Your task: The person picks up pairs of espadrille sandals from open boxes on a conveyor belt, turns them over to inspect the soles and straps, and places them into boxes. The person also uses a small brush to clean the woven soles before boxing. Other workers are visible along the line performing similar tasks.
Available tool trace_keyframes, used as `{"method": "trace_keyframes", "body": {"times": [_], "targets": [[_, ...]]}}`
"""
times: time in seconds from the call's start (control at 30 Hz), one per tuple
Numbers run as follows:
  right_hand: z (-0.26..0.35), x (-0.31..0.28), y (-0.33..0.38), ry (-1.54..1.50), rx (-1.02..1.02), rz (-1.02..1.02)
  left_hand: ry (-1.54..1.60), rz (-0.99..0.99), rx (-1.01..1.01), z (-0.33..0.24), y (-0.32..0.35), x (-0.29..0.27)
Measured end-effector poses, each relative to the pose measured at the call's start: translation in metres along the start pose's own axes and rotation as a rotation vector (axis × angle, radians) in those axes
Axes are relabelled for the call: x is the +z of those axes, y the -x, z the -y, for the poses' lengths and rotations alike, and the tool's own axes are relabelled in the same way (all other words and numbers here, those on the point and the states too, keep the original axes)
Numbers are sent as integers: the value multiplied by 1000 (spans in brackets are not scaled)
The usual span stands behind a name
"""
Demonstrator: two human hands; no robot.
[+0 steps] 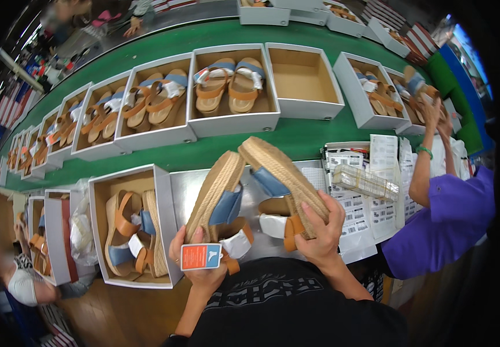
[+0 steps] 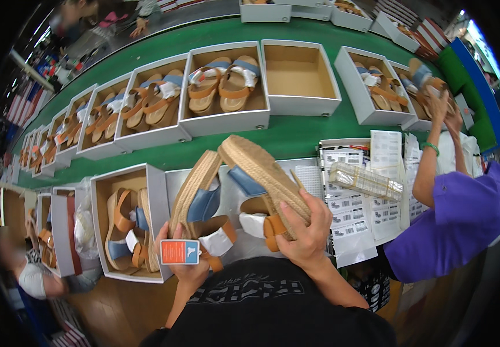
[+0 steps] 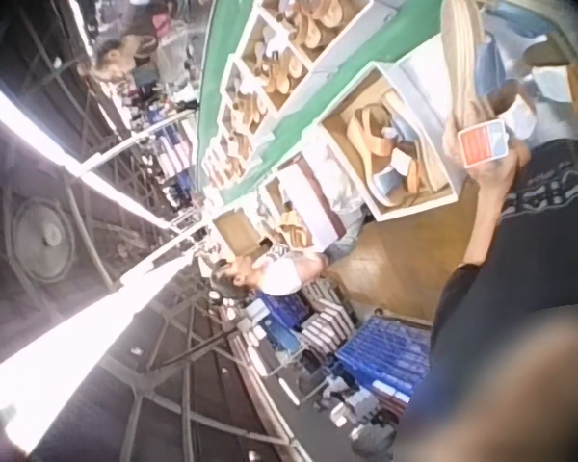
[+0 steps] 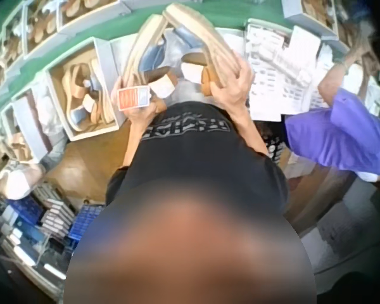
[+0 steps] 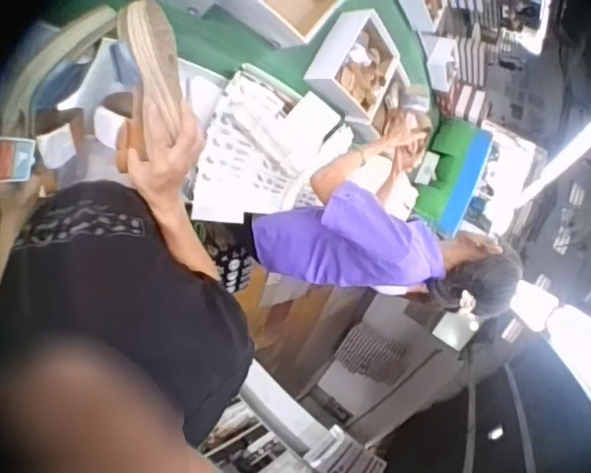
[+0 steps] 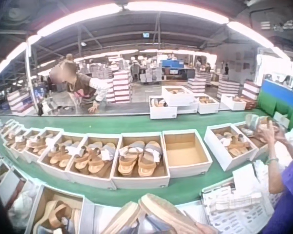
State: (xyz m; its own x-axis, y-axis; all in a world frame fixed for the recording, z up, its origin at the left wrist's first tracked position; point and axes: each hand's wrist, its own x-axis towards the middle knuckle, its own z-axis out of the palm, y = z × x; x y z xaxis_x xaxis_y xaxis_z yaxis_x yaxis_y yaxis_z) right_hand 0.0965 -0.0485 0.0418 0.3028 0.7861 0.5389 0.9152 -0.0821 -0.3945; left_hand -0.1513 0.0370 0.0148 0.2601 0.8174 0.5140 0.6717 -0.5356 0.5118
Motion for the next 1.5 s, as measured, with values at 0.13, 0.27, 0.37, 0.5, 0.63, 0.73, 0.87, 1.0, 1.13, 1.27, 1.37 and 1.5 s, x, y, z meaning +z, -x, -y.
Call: {"method": "trace_keyframes", "body": {"times": [0.13,0.27,0.37,0.5,0.63,0.73,0.87,1.0,1.13,1.27,1.37,1.5], "targets": [[-9,8,9,-17,-3,4,-27,0,-4,7,8,4],[-27,19,31,-1284,860,345,900,113,-655,17,13,8],[-39,20,56,-1680,1027,310,1687,420,-1130,26,9,4],[-38,35,76,-1905,1144,395,2481,438,-1196,26,14,9],[-35,50,73,-1993,1174,502,2258,515,-1204,33,26,17],[-48,31,68,-1960,1111,473,1750,402,-1328,49,31,6],[-66,-8,58,-1907,972,396,1899,171,-1148,55,32,-33],[-54,11,27,-2316,923,476,1998,268,-1021,39,8,-33],[-41,43,5,-1845,1054,704,1404,348,-711,27,-22,-34],[-27,75,30,-1561,1208,664,1157,401,-630,15,-33,-59],[-31,75,38,-950,913,673,1025,436,-567,7,-36,-75],[-28,40,-1,-356,424,551,925,453,-499,-2,-41,-86]]}}
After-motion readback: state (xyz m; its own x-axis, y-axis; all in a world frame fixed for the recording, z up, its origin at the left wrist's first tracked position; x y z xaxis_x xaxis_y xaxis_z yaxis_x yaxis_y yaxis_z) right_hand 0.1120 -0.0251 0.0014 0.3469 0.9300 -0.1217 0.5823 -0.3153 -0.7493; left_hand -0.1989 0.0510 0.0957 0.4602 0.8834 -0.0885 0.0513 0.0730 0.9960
